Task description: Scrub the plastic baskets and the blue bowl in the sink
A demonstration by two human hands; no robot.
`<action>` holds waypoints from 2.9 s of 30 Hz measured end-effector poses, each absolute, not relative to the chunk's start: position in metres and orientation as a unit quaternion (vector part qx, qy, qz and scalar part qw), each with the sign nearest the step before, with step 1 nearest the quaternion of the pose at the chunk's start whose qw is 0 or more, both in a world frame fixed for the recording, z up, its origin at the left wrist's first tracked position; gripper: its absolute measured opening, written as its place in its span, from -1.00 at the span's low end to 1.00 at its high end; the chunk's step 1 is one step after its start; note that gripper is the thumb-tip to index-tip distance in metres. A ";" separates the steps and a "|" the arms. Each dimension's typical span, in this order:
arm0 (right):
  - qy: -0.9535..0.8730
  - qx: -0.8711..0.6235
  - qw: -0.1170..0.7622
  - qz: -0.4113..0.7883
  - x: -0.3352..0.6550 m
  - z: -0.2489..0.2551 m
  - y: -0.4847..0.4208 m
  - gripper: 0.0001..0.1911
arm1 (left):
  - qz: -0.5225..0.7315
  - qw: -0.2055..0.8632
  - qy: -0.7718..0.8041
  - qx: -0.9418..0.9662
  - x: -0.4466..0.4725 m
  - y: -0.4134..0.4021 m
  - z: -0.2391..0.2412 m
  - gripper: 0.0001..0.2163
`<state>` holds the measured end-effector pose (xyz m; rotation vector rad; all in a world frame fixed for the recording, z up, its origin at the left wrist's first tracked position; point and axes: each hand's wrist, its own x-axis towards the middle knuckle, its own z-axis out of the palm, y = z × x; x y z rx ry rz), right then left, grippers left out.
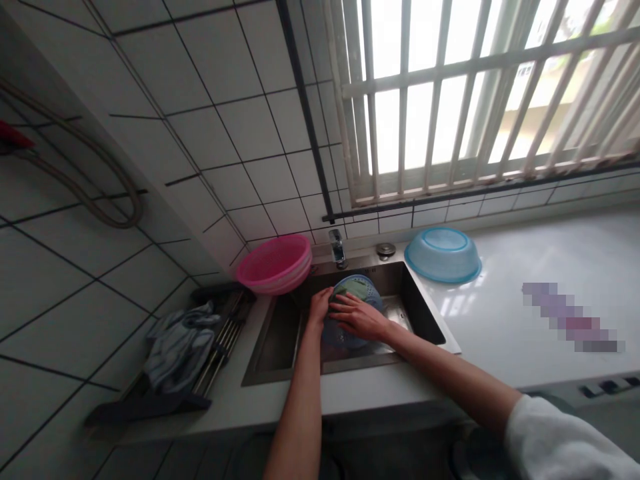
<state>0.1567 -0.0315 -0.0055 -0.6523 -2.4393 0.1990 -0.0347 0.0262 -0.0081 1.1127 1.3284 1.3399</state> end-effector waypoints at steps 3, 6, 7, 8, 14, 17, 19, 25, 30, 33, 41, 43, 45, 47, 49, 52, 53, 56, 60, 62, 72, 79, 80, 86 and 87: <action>-0.915 -0.248 0.306 0.084 0.159 -0.005 -0.028 -0.54 | 0.545 0.456 0.533 0.459 -0.033 0.025 -0.006 -0.64; -0.875 -0.311 0.351 0.119 0.178 -0.015 -0.012 -0.49 | 0.542 0.455 0.532 0.465 -0.032 0.024 -0.005 -0.64; -0.855 -0.340 0.368 0.134 0.185 -0.019 -0.007 -0.47 | 0.539 0.457 0.534 0.464 -0.032 0.023 -0.005 -0.63; -0.836 -0.366 0.382 0.149 0.191 -0.022 -0.003 -0.46 | 0.535 0.460 0.537 0.463 -0.032 0.023 -0.005 -0.63; -0.856 -0.348 0.362 0.125 0.182 -0.020 -0.012 -0.47 | 0.533 0.465 0.523 0.475 -0.030 0.021 -0.006 -0.67; -0.895 -0.287 0.328 0.094 0.169 -0.013 -0.022 -0.49 | 0.533 0.461 0.515 0.487 -0.029 0.022 -0.005 -0.69; -0.895 -0.282 0.331 0.095 0.169 -0.012 -0.020 -0.49 | 0.532 0.458 0.516 0.491 -0.029 0.021 -0.004 -0.70; -0.805 -0.414 0.393 0.162 0.198 -0.028 0.004 -0.44 | 0.524 0.454 0.520 0.499 -0.028 0.017 -0.002 -0.70; -0.863 -0.350 0.343 0.122 0.179 -0.024 -0.011 -0.45 | 0.527 0.472 0.513 0.486 -0.028 0.019 -0.003 -0.66; -0.898 -0.297 0.310 0.096 0.166 -0.017 -0.021 -0.45 | 0.529 0.462 0.520 0.486 -0.029 0.019 -0.005 -0.67; -0.816 -0.400 0.385 0.163 0.200 -0.028 0.005 -0.46 | 0.520 0.468 0.523 0.486 -0.026 0.017 -0.003 -0.70; -0.815 -0.403 0.385 0.159 0.197 -0.030 0.003 -0.47 | 0.519 0.471 0.519 0.489 -0.026 0.017 -0.003 -0.69; -0.844 -0.369 0.365 0.134 0.185 -0.028 -0.005 -0.48 | 0.524 0.471 0.512 0.491 -0.027 0.018 -0.004 -0.66; -0.877 -0.325 0.336 0.109 0.172 -0.024 -0.014 -0.48 | 0.527 0.469 0.512 0.490 -0.028 0.019 -0.005 -0.63; -0.896 -0.294 0.317 0.100 0.166 -0.021 -0.018 -0.48 | 0.528 0.467 0.515 0.487 -0.028 0.020 -0.007 -0.61; -0.883 -0.312 0.331 0.119 0.176 -0.022 -0.011 -0.47 | 0.531 0.469 0.514 0.483 -0.028 0.020 -0.008 -0.62; -0.866 -0.337 0.344 0.131 0.183 -0.024 -0.006 -0.47 | 0.531 0.470 0.513 0.485 -0.028 0.020 -0.008 -0.63; -0.815 -0.411 0.375 0.165 0.198 -0.029 0.004 -0.46 | 0.524 0.473 0.515 0.485 -0.027 0.021 -0.009 -0.65; -0.838 -0.383 0.365 0.133 0.187 -0.025 -0.005 -0.50 | 0.535 0.478 0.513 0.471 -0.030 0.023 -0.011 -0.63; -0.875 -0.335 0.336 0.099 0.174 -0.019 -0.014 -0.52 | 0.542 0.477 0.506 0.471 -0.032 0.025 -0.012 -0.60; -0.864 -0.360 0.338 0.095 0.187 -0.022 -0.007 -0.42 | 0.501 0.392 0.597 0.489 -0.038 0.030 -0.010 -0.77; -0.919 -0.262 0.288 0.063 0.154 -0.017 -0.026 -0.45 | 0.398 0.281 0.676 0.553 -0.054 0.031 -0.008 -0.75; -0.920 -0.257 0.290 0.064 0.153 -0.016 -0.026 -0.47 | 0.388 0.281 0.677 0.559 -0.053 0.031 -0.009 -0.71; -0.871 -0.336 0.334 0.132 0.177 -0.026 -0.006 -0.49 | 0.424 0.325 0.628 0.566 -0.040 0.029 -0.012 -0.60; -0.855 -0.364 0.342 0.142 0.181 -0.028 -0.003 -0.48 | 0.433 0.340 0.611 0.568 -0.037 0.029 -0.012 -0.59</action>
